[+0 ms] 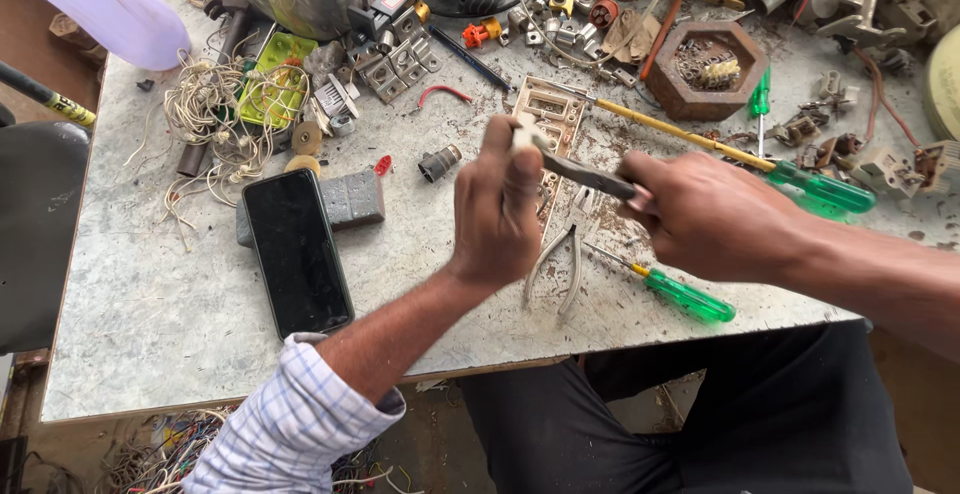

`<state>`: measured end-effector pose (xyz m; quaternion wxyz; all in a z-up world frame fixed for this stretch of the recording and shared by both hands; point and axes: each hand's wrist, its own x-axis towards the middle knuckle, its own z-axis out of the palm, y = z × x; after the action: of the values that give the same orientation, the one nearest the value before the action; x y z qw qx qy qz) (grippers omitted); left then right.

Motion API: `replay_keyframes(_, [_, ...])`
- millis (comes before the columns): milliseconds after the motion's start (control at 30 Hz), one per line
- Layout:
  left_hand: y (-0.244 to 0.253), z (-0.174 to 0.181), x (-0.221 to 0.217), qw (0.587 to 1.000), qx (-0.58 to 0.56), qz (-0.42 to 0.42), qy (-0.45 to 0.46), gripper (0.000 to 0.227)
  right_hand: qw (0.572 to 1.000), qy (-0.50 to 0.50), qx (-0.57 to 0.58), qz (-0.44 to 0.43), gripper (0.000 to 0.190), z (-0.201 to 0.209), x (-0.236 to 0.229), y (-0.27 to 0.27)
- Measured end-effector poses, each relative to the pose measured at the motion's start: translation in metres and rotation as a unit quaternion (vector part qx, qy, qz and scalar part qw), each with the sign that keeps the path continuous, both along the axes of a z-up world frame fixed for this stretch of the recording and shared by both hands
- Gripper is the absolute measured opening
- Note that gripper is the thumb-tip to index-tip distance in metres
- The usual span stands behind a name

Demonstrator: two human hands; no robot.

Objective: The person uses pliers to strip and adjust wires on a small electrical component. They repeatedly bend and cut wire ends while holding the component in their left hand. The workspace contains various tools and disassembled parts.

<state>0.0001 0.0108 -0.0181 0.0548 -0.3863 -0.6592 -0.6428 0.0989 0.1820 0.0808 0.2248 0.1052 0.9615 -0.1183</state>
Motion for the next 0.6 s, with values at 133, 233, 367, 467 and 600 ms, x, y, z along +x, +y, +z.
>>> replay_keyframes(133, [0.001, -0.008, -0.01, 0.992, -0.055, 0.04, -0.111, 0.062, 0.968, 0.195, 0.125, 0.101, 0.017, -0.018, -0.009, 0.004])
replay_keyframes(233, [0.0, -0.015, -0.013, 0.984, -0.079, 0.058, -0.146, 0.062, 0.894, 0.262, 0.314, 0.183, 0.024, -0.024, -0.017, 0.007])
replay_keyframes(367, [0.004, -0.011, -0.026, 0.984, -0.039, 0.06, -0.162, 0.067, 0.824, 0.352, 0.397, 0.201, 0.029, -0.021, -0.012, -0.004])
replay_keyframes(467, [-0.001, -0.009, -0.03, 0.954, 0.049, -0.087, -0.282, 0.066, 0.921, 0.239, 0.283, 0.124, 0.032, -0.007, -0.008, -0.015])
replay_keyframes(600, [-0.003, -0.001, -0.031, 0.917, 0.078, -0.176, -0.35, 0.071, 0.993, 0.073, 0.085, 0.022, 0.03, 0.028, 0.007, -0.002])
